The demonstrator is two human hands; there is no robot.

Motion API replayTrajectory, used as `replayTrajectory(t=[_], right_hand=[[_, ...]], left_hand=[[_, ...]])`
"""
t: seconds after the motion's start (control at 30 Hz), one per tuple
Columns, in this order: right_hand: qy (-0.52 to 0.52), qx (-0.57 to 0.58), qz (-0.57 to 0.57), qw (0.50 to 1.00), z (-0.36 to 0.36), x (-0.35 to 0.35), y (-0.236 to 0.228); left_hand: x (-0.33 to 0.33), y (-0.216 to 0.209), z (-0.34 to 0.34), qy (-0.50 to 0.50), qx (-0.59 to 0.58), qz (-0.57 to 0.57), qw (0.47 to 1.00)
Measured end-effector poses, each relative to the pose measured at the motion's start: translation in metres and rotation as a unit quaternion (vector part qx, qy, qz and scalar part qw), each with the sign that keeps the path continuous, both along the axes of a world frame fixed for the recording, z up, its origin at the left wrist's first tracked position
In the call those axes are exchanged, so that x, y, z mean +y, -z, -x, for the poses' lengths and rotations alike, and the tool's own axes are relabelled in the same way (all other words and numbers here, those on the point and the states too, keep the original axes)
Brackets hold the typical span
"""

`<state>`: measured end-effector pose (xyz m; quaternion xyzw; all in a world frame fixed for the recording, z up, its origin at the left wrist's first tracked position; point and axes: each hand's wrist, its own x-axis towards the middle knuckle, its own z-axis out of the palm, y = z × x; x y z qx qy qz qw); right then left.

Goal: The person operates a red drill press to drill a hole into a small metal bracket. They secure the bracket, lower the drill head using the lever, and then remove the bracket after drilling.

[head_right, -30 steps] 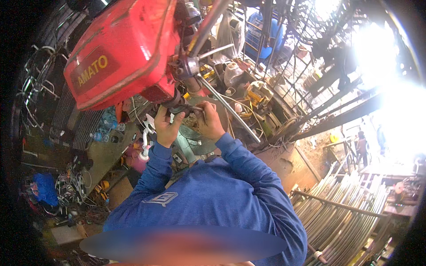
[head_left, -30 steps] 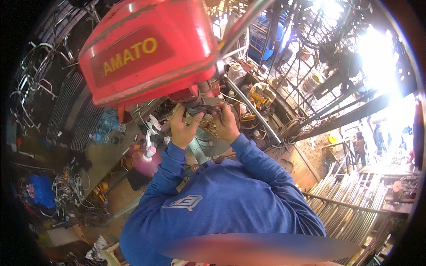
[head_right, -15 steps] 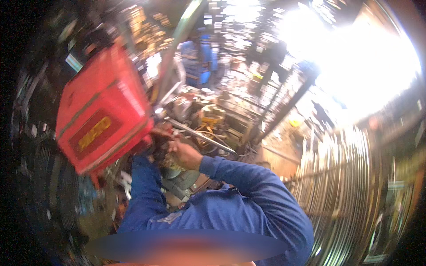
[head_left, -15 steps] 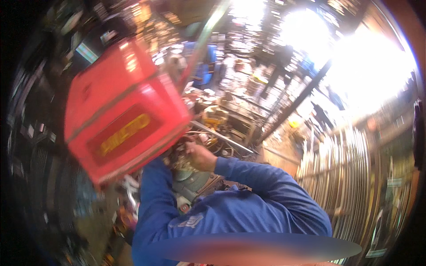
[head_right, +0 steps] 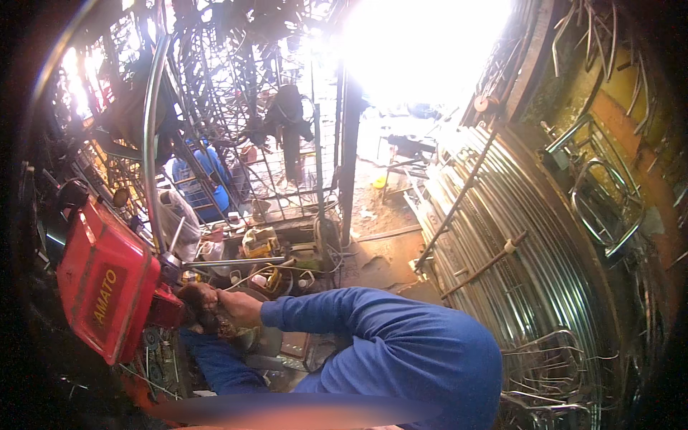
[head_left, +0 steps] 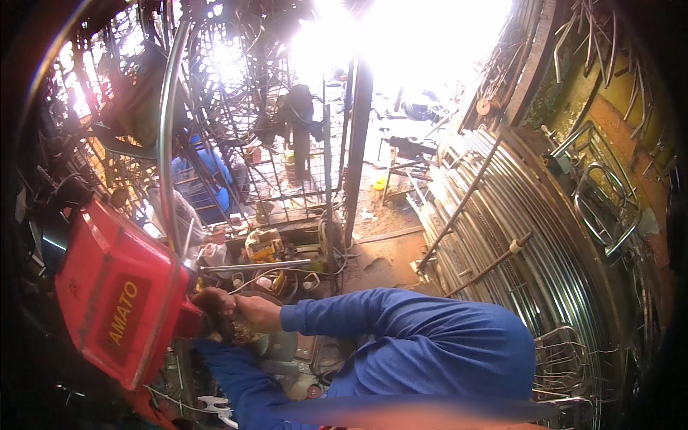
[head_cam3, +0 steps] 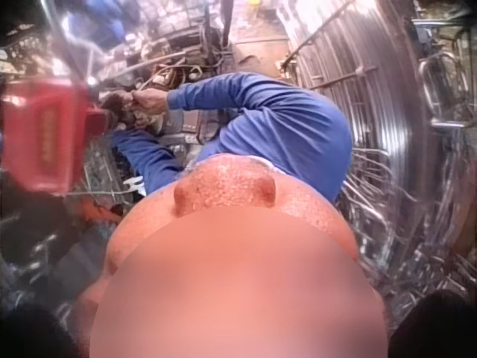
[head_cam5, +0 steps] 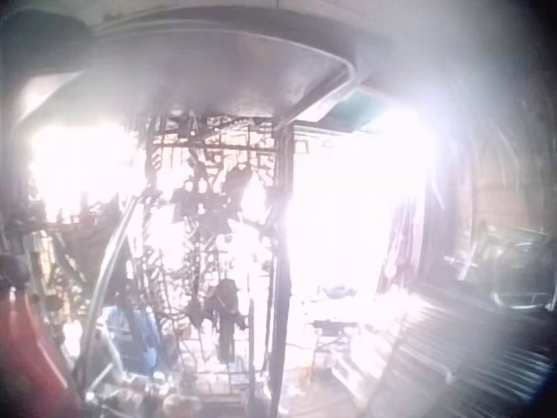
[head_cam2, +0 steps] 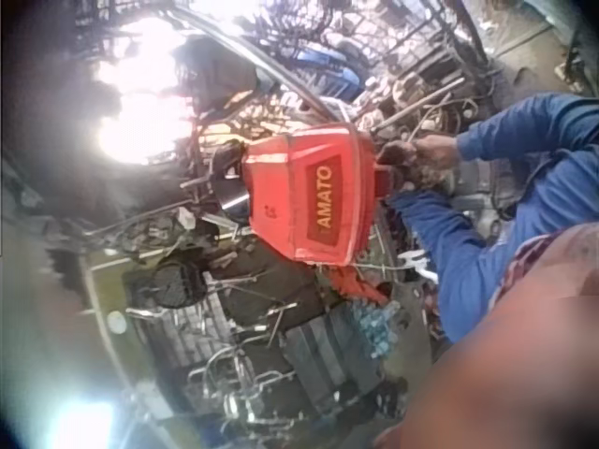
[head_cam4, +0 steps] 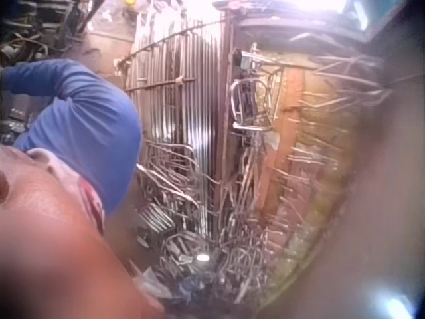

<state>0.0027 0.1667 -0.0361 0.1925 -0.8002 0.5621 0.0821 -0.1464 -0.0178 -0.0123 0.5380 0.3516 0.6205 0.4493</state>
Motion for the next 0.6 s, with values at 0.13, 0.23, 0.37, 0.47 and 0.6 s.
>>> replayTrajectory(t=[0.13, 0.23, 0.37, 0.47, 0.6], right_hand=[[-0.005, 0.017, -0.032, 0.999, 0.001, 0.006, -0.001], [-0.009, 0.007, -0.09, 0.996, -0.003, 0.004, 0.005], [0.013, 0.066, -0.183, 0.981, 0.008, -0.001, 0.033], [-0.016, 0.184, -0.244, 0.952, 0.026, -0.001, 0.058], [-0.027, 0.214, -0.359, 0.908, 0.034, 0.006, 0.064]], left_hand=[[-0.002, -0.001, -0.009, -0.062, 0.007, 0.032, 0.998], [-0.004, -0.005, -0.021, -0.127, 0.012, 0.054, 0.99], [-0.007, -0.015, -0.038, -0.203, 0.016, 0.072, 0.976], [-0.015, -0.025, -0.051, -0.261, 0.016, 0.079, 0.962], [-0.021, -0.035, -0.069, -0.336, 0.016, 0.084, 0.938]])
